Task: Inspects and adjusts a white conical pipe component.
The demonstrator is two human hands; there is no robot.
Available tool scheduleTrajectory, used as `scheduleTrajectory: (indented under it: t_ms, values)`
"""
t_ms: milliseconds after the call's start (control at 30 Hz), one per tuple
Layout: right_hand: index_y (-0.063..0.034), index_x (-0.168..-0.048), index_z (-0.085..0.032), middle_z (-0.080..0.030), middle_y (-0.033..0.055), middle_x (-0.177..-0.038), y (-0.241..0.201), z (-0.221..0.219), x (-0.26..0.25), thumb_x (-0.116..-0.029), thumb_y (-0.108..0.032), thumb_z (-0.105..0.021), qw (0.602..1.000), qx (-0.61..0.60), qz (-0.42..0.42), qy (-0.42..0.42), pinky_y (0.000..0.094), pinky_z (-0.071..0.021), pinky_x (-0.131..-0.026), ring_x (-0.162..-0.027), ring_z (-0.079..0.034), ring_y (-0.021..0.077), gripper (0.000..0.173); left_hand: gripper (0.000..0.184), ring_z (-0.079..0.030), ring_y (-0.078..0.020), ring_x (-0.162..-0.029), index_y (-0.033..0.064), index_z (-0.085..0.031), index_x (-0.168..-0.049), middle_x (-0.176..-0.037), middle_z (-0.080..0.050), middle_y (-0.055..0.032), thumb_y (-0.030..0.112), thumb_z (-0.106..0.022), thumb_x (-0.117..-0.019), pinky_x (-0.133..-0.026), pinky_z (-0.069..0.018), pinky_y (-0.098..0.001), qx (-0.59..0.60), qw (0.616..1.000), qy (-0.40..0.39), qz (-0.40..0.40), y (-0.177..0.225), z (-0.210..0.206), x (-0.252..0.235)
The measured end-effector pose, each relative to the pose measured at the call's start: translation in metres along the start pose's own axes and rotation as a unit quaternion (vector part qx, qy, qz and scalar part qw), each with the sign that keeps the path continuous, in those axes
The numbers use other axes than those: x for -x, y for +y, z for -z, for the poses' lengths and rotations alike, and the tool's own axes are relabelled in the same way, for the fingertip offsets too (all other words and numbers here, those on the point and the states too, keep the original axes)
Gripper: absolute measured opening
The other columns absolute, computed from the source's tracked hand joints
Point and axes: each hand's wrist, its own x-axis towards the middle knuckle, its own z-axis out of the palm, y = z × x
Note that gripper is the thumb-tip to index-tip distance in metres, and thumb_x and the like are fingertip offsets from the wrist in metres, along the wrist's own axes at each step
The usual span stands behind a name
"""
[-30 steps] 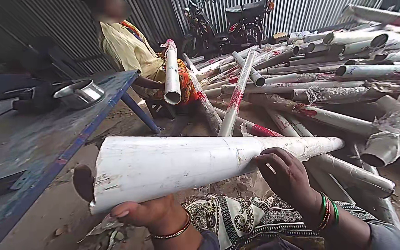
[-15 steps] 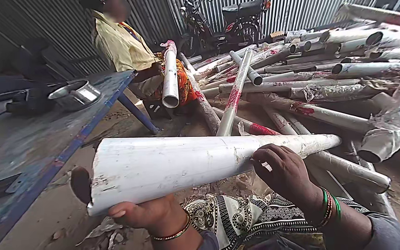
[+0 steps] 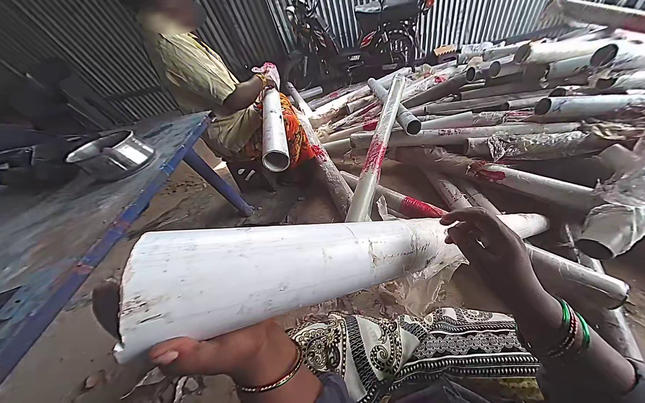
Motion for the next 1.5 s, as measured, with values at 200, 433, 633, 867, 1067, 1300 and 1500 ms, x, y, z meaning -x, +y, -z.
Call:
scheduleTrajectory:
  t_ms: [200,433,633,867,1067,1300,1500]
  values:
    - [-0.0106,-0.103,-0.064,-0.067,-0.0082,-0.103,-0.01,-0.02,0.011,-0.0981,-0.007,-0.047,0.965,-0.249,-0.068,-0.056,0.0188,-0.057,-0.079,-0.088,-0.065,-0.0017,0.018,0.039,-0.068,-0.0086,-0.105,0.0038,-0.048,-0.117,-0.101,-0.07,0.0032,0.037,-0.056,-0.0989,-0.094,-0.055,-0.0318,0.007,1.0,-0.005,-0.007,0.001,0.0,-0.002]
    - [-0.0201,-0.092,-0.07,-0.071,-0.007,-0.096,-0.007,-0.019,0.021,-0.0975,-0.013,-0.047,0.908,-0.384,-0.153,-0.066,0.0208,-0.056,-0.077,-0.088,-0.067,0.0032,0.025,0.041,-0.067,-0.0078,-0.107,0.0048,-0.048,-0.118,-0.102,-0.069,0.0046,0.04,-0.057,-0.0985,-0.096,-0.0541,-0.0313,0.007,1.0,-0.016,0.001,-0.001,0.005,-0.001]
    - [-0.0189,-0.096,-0.067,-0.071,-0.0071,-0.096,-0.012,-0.021,0.027,-0.1013,-0.015,-0.043,0.913,-0.368,-0.161,-0.073,0.0205,-0.0564,-0.076,-0.086,-0.067,0.0036,0.026,0.052,-0.068,-0.0071,-0.106,0.0073,-0.048,-0.117,-0.101,-0.069,0.007,0.046,-0.068,-0.0906,-0.094,-0.0555,-0.0315,0.02,0.999,-0.015,0.033,0.001,0.005,-0.001]
    - [-0.0208,-0.093,-0.069,-0.071,-0.0115,-0.089,-0.017,-0.021,0.031,-0.1035,-0.023,-0.056,0.926,-0.348,-0.141,-0.038,0.0176,-0.0561,-0.078,-0.083,-0.067,-0.0002,0.017,0.067,-0.068,-0.0051,-0.103,0.0105,-0.045,-0.118,-0.1,-0.068,0.0104,0.055,-0.078,-0.0809,-0.092,-0.0571,-0.0304,0.03,0.998,-0.008,0.056,0.0,0.003,0.0]
    - [-0.0034,-0.103,-0.069,-0.068,0.0013,-0.1,-0.02,-0.028,0.025,-0.1029,-0.024,-0.056,0.996,-0.069,0.014,-0.05,0.0125,-0.0519,-0.079,-0.09,-0.063,-0.0022,0.024,0.071,-0.068,-0.0048,-0.105,0.0105,-0.041,-0.122,-0.103,-0.067,0.0115,0.056,-0.078,-0.0807,-0.093,-0.0566,-0.0303,0.021,0.997,-0.011,0.073,0.002,0.002,0.0]
    - [-0.0098,-0.104,-0.072,-0.073,0.01,-0.101,-0.025,-0.049,0.006,-0.098,-0.023,-0.063,0.972,0.145,0.178,-0.04,0.0286,-0.0567,-0.078,-0.092,-0.07,0.0189,0.017,0.07,-0.068,-0.0063,-0.106,0.0116,-0.039,-0.123,-0.105,-0.067,0.0103,0.054,-0.077,-0.0827,-0.093,-0.0573,-0.0322,0.026,0.997,-0.016,0.065,-0.004,0.008,-0.001]
    - [-0.0117,-0.097,-0.072,-0.073,0.0085,-0.093,-0.022,-0.051,-0.001,-0.1,-0.022,-0.06,0.959,0.172,0.225,-0.026,0.0307,-0.0551,-0.08,-0.09,-0.07,0.0199,0.017,0.071,-0.068,-0.0066,-0.106,0.0116,-0.039,-0.124,-0.107,-0.067,0.0099,0.056,-0.076,-0.0827,-0.093,-0.0576,-0.0325,0.019,0.998,-0.022,0.053,-0.008,0.014,-0.001]
